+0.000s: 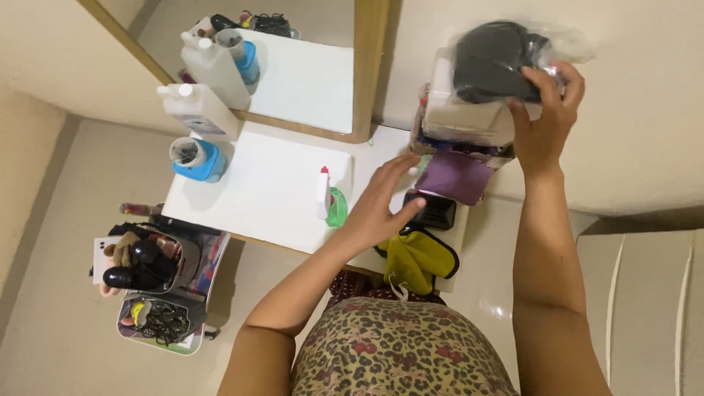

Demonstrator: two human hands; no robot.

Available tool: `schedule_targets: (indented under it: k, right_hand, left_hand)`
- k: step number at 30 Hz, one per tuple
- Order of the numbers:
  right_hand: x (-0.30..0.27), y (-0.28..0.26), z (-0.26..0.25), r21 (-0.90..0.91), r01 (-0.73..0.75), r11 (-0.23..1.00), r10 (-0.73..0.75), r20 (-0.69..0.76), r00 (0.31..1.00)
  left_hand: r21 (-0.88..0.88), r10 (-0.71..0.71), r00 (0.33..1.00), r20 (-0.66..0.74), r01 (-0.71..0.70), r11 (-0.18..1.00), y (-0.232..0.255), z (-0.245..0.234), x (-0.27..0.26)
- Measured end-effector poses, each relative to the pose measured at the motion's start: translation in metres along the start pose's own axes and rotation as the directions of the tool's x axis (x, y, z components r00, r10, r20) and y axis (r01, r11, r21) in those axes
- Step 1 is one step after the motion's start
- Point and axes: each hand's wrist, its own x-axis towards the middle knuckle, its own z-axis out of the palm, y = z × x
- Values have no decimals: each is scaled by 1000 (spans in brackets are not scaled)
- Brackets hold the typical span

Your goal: Cleaning a white table and organizing various items like boxes, bottles, and a spray bottle.

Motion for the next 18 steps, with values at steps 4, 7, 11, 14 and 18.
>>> schedule_targets:
  k: [4, 7, 11, 14, 18]
  right_hand:
    - [-12, -10, 15, -13, 152, 988, -151, -210, 966]
    - [-29, -72, 22, 95, 332, 938, -288, -314, 904]
    - [-72, -122, 47, 114, 523, 844, -510, -130, 851]
    - [-77, -122, 51, 304, 520, 798, -535, -39, 844]
    - [-87, -18, 42, 146, 18, 989, -14, -29, 999]
  left_hand:
    - [-349, -116, 993, 20, 116, 930, 0, -11, -4]
    - [-716, -241, 970, 18, 181, 675, -8, -29, -12]
    - [-812, -324, 943, -82, 126, 570, -19, -55, -49]
    - [-752, -430, 858, -279, 83, 654, -48, -70, -89]
    - [-752, -675, 508, -535, 78, 655, -117, -94, -155]
